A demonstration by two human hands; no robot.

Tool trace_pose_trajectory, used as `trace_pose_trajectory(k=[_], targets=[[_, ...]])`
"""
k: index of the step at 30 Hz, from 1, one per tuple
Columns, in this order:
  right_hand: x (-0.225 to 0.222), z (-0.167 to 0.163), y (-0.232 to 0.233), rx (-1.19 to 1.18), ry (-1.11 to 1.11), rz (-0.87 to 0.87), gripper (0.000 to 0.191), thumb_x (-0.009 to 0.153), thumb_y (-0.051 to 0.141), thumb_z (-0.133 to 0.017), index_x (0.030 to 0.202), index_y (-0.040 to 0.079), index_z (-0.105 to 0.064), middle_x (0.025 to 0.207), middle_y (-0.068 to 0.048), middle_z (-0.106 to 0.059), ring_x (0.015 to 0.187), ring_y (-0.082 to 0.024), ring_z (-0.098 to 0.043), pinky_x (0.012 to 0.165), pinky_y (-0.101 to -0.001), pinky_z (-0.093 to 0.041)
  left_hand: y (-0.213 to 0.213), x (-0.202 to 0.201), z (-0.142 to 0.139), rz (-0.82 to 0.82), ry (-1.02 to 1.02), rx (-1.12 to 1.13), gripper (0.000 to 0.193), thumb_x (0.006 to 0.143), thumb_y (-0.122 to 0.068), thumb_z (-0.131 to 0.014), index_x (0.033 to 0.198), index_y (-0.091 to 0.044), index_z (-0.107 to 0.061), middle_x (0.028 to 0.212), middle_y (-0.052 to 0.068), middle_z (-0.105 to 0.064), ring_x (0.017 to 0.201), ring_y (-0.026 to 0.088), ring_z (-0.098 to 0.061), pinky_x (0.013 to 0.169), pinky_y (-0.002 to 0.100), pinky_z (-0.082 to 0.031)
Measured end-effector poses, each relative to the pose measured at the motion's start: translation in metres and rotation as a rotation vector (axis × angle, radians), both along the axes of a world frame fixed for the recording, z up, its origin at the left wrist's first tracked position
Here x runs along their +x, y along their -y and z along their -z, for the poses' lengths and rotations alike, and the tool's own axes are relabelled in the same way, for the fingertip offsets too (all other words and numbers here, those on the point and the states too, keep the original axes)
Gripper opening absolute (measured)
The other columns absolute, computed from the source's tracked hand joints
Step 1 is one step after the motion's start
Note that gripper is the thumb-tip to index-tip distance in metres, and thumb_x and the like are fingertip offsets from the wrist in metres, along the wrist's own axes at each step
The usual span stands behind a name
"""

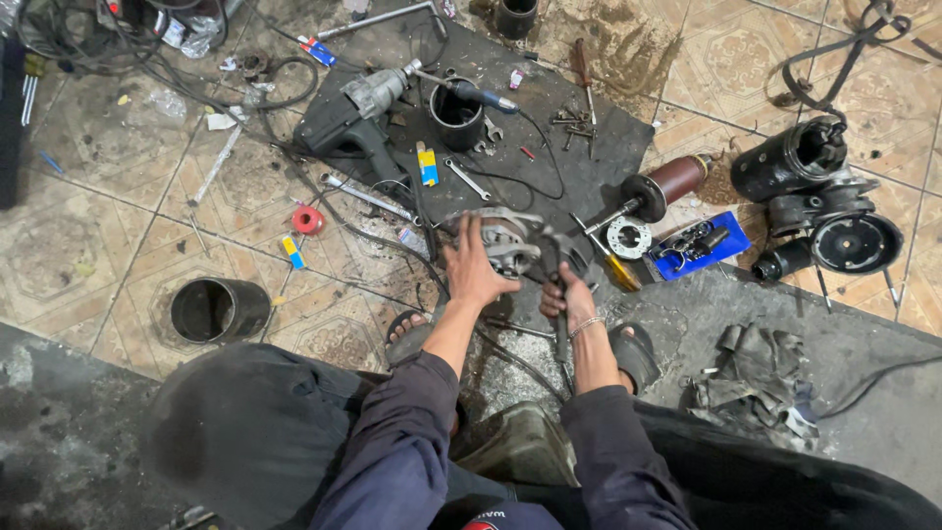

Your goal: The person sits on the floor and uses a hammer and screwdriver to tap and adjust a small engine component. They repeatedly reposition the part and strike it with the hammer while holding it steady with the other hand.

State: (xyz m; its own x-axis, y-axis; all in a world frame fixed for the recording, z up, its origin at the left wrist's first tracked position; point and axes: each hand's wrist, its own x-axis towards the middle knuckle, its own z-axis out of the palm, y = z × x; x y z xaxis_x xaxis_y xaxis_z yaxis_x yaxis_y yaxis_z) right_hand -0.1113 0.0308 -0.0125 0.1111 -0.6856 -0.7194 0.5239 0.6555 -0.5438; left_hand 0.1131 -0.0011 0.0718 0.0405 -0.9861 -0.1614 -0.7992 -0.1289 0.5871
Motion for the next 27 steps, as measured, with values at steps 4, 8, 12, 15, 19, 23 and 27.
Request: trace_pose_trajectory(k=[4, 8, 12, 15, 19, 23, 27], targets=[[0.002, -0.001, 0.000, 0.001, 0.142, 0.044, 0.044, 0.108, 0.052, -0.041, 0.087, 0.015, -0.050, 0.056, 0.003, -0.036, 0.040, -0.011, -0.030, 0.040, -0.0304, -0.027, 0.004, 0.012, 0.004, -0.107, -0.112, 0.073, 0.152, 0.038, -0.044, -0.102, 0.158, -0.010, -0.016, 0.165, 0.016, -0.023, 0.148, 0.036, -0.035, 0.117, 0.052, -0.032], [-0.020, 0.008, 0.007, 0.021, 0.189, 0.401, 0.046, 0.107, 0.054, -0.037, 0.087, 0.015, -0.050, 0.056, 0.003, -0.036, 0.043, -0.012, -0.033, 0.043, -0.0317, -0.030, 0.007, 0.019, 0.009, -0.165, -0.174, 0.029, 0.150, 0.040, -0.046, -0.102, 0.157, -0.008, -0.017, 0.163, 0.017, -0.026, 0.149, 0.036, -0.034, 0.116, 0.052, -0.035], [-0.030, 0.009, 0.020, -0.029, -0.082, 0.585, 0.043, 0.107, 0.052, -0.040, 0.087, 0.015, -0.046, 0.060, -0.001, -0.040, 0.048, -0.017, -0.035, 0.047, -0.0358, -0.033, 0.003, 0.023, 0.014, -0.160, -0.209, 0.049, 0.151, 0.040, -0.046, -0.101, 0.158, -0.009, -0.016, 0.163, 0.017, -0.027, 0.149, 0.036, -0.034, 0.116, 0.052, -0.035], [-0.018, 0.003, 0.031, 0.022, -0.198, 0.642, 0.046, 0.106, 0.056, -0.040, 0.087, 0.014, -0.047, 0.061, -0.002, -0.043, 0.048, -0.018, -0.039, 0.047, -0.0365, -0.035, -0.002, 0.022, 0.016, -0.126, -0.175, 0.014, 0.153, 0.038, -0.045, -0.103, 0.157, -0.008, -0.015, 0.164, 0.018, -0.024, 0.148, 0.037, -0.032, 0.115, 0.053, -0.034], [0.015, -0.003, 0.031, -0.022, -0.442, 0.282, 0.039, 0.102, 0.051, -0.051, 0.090, 0.015, -0.054, 0.065, -0.001, -0.053, 0.047, -0.020, -0.053, 0.047, -0.0380, -0.040, -0.003, 0.014, 0.019, -0.076, -0.072, 0.003, 0.151, 0.035, -0.043, -0.103, 0.155, -0.010, -0.017, 0.168, 0.014, -0.023, 0.151, 0.036, -0.030, 0.115, 0.055, -0.034], [0.018, -0.001, 0.022, -0.016, 0.064, -0.067, 0.043, 0.106, 0.055, -0.051, 0.088, 0.015, -0.051, 0.059, 0.002, -0.038, 0.041, -0.011, -0.031, 0.042, -0.0320, -0.028, -0.003, 0.015, 0.021, -0.154, -0.148, 0.019, 0.153, 0.038, -0.045, -0.103, 0.157, -0.009, -0.013, 0.165, 0.018, -0.022, 0.151, 0.035, -0.029, 0.114, 0.056, -0.033], [-0.004, 0.004, 0.028, -0.049, -0.020, 0.299, 0.043, 0.105, 0.053, -0.049, 0.087, 0.013, -0.050, 0.061, 0.000, -0.041, 0.045, -0.015, -0.035, 0.045, -0.0358, -0.034, -0.002, 0.024, 0.021, -0.162, -0.204, 0.022, 0.154, 0.038, -0.045, -0.103, 0.158, -0.010, -0.013, 0.164, 0.018, -0.023, 0.151, 0.036, -0.029, 0.116, 0.054, -0.034]])
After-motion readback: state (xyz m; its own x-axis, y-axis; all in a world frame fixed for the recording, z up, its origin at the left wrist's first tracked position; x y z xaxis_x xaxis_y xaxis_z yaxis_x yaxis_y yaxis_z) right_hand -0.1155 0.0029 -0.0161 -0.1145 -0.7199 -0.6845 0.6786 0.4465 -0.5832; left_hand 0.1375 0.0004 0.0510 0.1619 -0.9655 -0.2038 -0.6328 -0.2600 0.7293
